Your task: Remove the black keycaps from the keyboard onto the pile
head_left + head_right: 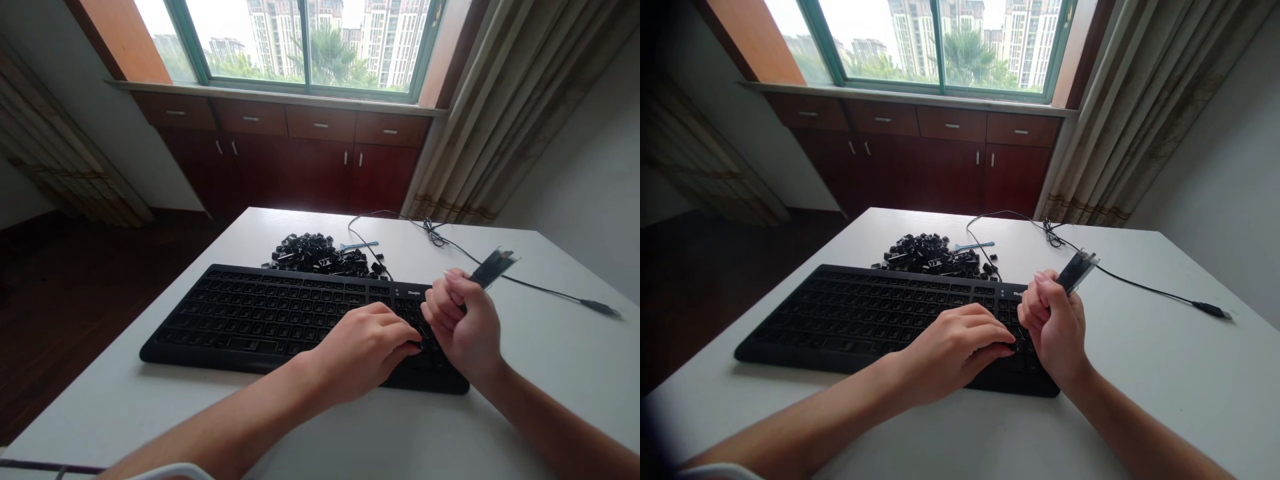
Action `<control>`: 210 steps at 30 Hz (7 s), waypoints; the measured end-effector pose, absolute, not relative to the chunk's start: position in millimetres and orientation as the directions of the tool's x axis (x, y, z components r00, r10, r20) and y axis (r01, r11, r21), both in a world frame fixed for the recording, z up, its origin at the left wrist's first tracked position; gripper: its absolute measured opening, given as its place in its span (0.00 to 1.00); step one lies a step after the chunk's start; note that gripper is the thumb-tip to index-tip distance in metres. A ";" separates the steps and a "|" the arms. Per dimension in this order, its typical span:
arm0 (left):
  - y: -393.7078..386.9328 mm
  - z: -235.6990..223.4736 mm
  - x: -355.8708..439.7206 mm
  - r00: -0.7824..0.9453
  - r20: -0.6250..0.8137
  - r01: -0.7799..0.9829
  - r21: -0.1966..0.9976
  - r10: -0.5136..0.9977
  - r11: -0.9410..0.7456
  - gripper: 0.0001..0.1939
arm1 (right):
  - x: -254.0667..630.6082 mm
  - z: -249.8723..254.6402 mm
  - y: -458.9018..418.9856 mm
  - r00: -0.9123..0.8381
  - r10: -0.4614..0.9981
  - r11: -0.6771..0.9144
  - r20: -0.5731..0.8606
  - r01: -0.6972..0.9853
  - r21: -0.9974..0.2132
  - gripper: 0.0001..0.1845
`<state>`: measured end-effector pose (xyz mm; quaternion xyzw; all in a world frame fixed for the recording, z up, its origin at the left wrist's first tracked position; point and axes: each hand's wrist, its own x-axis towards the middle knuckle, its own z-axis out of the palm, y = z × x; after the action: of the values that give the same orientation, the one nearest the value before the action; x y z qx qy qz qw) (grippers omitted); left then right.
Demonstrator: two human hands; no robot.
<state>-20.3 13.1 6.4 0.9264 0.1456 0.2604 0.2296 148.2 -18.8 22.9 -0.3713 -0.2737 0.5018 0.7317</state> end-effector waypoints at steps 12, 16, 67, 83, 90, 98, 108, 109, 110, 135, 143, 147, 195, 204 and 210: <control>18.8 12.1 -25.4 0.797 0.341 0.245 0.572 0.498 -0.783 0.12 | 135.1 16.6 -23.3 0.246 0.969 0.128 0.015 -0.452 -0.883 0.23; 17.2 11.3 -22.5 0.757 0.315 0.304 0.607 0.573 -0.734 0.15 | 132.7 16.3 -26.2 0.192 0.981 0.100 0.013 -0.451 -0.887 0.23; -18.1 -13.8 5.5 0.738 0.486 0.227 0.476 0.469 -0.850 0.42 | 138.6 12.1 -31.3 0.285 0.938 0.318 0.199 -0.478 -0.819 0.21; -19.1 -0.8 -10.1 0.843 0.480 -0.311 0.064 -0.244 -0.948 0.16 | 175.8 24.0 2.9 0.551 0.823 0.403 0.138 -0.395 -0.825 0.20; -20.2 -3.4 -8.8 0.853 0.468 -0.310 0.098 -0.231 -0.946 0.13 | 172.5 19.3 2.8 0.535 0.837 0.364 0.114 -0.389 -0.846 0.21; -10.6 3.1 -13.3 0.774 0.595 -0.243 -0.040 -0.218 -0.969 0.07 | 171.1 16.3 2.0 0.503 0.856 0.344 0.121 -0.378 -0.860 0.22; -4.2 2.9 -17.1 0.698 0.653 -0.272 -0.137 -0.293 -0.952 0.11 | 171.7 16.4 0.8 0.492 0.862 0.338 0.123 -0.377 -0.863 0.22; -4.0 2.0 -17.4 0.695 0.648 -0.290 -0.143 -0.311 -0.946 0.11 | 171.6 16.2 0.7 0.493 0.862 0.337 0.121 -0.377 -0.863 0.22; -3.6 1.6 -17.8 0.695 0.644 -0.299 -0.145 -0.319 -0.943 0.11 | 171.5 16.1 0.7 0.494 0.861 0.336 0.120 -0.377 -0.863 0.22; 64.6 17.4 -60.4 0.796 0.521 0.282 0.131 0.307 -0.951 0.40 | 168.7 18.7 -2.1 0.435 0.893 0.310 0.117 -0.406 -0.860 0.22; 30.3 21.3 -40.7 0.834 0.492 0.198 0.159 0.252 -0.967 0.24 | 162.8 25.1 -7.9 0.312 0.949 0.201 0.040 -0.506 -0.839 0.21; 17.1 20.1 -31.5 0.846 0.475 0.163 0.200 0.241 -0.966 0.15 | 159.7 29.6 -12.5 0.232 0.972 0.096 -0.044 -0.556 -0.825 0.21; -16.2 12.1 28.8 0.652 0.238 -0.018 0.954 0.720 -0.298 0.58 | 138.7 16.4 -30.9 0.255 0.966 0.074 -0.050 -0.455 -0.887 0.23; -13.7 1.1 21.0 0.644 0.205 0.063 0.946 0.737 -0.319 0.71 | 148.8 20.0 -21.8 0.242 0.962 0.050 -0.124 -0.606 -0.794 0.22; -8.9 1.0 14.0 0.644 0.188 0.125 0.930 0.741 -0.345 0.71 | 152.4 20.9 -27.3 0.052 0.997 -0.029 -0.065 -0.523 -0.852 0.22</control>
<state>14.0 -8.9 1.0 0.7590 0.2853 0.3105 0.4962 152.4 -27.3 20.9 -0.3741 -0.3161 0.6118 0.6211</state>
